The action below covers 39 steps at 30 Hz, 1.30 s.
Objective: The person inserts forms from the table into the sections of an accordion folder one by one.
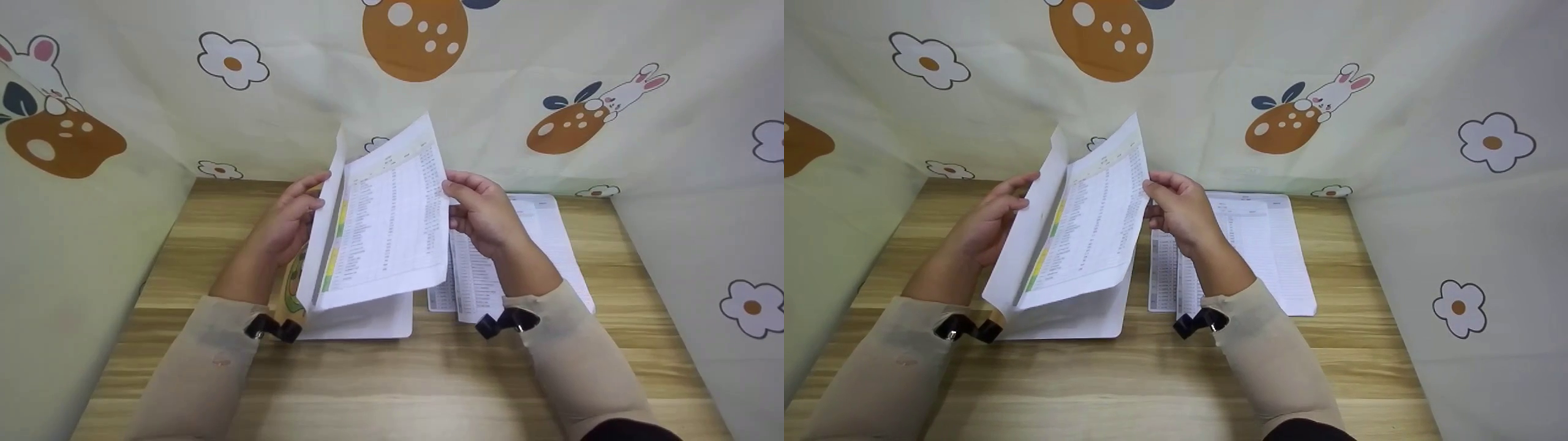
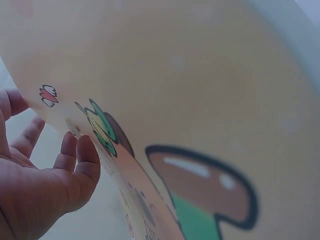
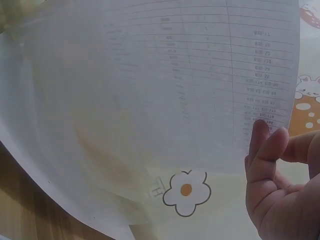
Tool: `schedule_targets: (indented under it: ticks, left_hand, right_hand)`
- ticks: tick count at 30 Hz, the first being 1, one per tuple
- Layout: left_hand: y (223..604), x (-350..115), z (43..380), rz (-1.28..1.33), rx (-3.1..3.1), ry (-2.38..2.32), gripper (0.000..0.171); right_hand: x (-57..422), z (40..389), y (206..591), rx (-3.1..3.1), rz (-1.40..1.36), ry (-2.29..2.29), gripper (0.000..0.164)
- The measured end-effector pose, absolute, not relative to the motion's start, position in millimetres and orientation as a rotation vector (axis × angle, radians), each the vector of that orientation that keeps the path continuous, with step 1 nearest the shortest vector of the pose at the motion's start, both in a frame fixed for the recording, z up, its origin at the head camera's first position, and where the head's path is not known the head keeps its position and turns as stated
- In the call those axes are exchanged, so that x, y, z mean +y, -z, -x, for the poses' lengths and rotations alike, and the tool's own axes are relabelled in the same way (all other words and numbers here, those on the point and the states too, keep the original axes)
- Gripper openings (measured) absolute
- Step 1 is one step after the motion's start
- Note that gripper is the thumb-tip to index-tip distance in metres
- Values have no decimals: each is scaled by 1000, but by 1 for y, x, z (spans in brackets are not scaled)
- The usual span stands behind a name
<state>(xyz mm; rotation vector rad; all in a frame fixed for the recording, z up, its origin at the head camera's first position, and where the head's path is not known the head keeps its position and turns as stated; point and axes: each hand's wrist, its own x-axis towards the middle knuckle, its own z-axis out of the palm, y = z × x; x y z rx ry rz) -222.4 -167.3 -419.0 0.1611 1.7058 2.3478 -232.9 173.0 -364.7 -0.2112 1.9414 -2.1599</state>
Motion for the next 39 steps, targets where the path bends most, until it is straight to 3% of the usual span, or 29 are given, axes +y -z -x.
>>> schedule_targets:
  ticks: [19,39]
  left_hand:
    - [420,-163,223,-168,1724,-2345,58]
    - [421,-159,222,-169,1732,-2348,58]
  right_hand:
    - [153,240,370,1926,68,2133,32]
    - [109,245,407,1880,-6,2072,28]
